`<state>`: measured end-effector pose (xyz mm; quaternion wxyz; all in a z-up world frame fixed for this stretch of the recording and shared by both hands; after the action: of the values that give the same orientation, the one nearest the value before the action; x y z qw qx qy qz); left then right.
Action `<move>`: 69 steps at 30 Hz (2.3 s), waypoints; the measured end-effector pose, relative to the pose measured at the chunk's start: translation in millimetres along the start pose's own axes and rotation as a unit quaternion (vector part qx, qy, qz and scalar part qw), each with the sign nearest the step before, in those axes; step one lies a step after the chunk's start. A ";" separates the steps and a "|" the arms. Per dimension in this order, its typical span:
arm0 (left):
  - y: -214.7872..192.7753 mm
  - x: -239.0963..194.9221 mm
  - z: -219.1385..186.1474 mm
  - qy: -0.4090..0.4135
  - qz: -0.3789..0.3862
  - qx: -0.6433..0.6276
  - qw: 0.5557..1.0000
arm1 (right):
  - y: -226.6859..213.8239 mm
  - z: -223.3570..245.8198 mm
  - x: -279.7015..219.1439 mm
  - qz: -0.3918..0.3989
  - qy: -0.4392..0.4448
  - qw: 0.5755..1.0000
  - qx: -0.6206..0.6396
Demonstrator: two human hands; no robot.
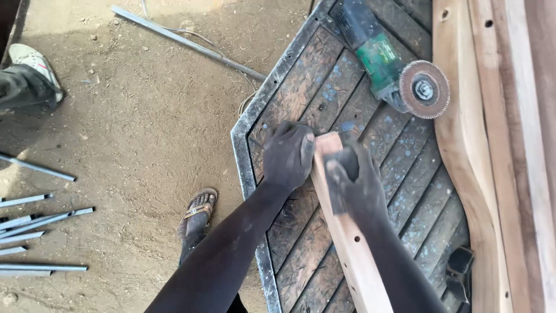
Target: Sanding a long wooden plank manually with sandpaper on a workshop table
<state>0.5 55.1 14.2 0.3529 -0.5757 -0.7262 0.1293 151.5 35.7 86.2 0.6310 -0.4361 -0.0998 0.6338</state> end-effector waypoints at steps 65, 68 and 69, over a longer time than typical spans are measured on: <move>13.5 -9.4 -3.9 0.070 0.041 0.267 0.960 | -20.3 -25.2 -54.1 -0.010 0.109 0.994 -0.009; 8.9 -4.6 0.2 0.076 0.025 0.253 0.964 | -5.0 5.8 -18.2 -0.030 0.034 0.999 0.007; 6.0 -6.9 -3.8 0.090 -0.008 0.230 0.969 | -1.7 21.9 -6.1 -0.049 -0.063 0.997 0.006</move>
<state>8.1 49.7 10.9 0.5407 -0.4822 -0.6469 0.2379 136.8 39.9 103.1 0.6561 -0.3859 -0.1567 0.6293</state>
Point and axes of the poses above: each hand's wrist, its own x-axis towards the middle knuckle, its own y-axis out of the palm, z = x × y, the point moved 5 cm from there along x, towards the middle knuckle, and after that the axes turned 8 degrees about x, right-handed, at the moved point
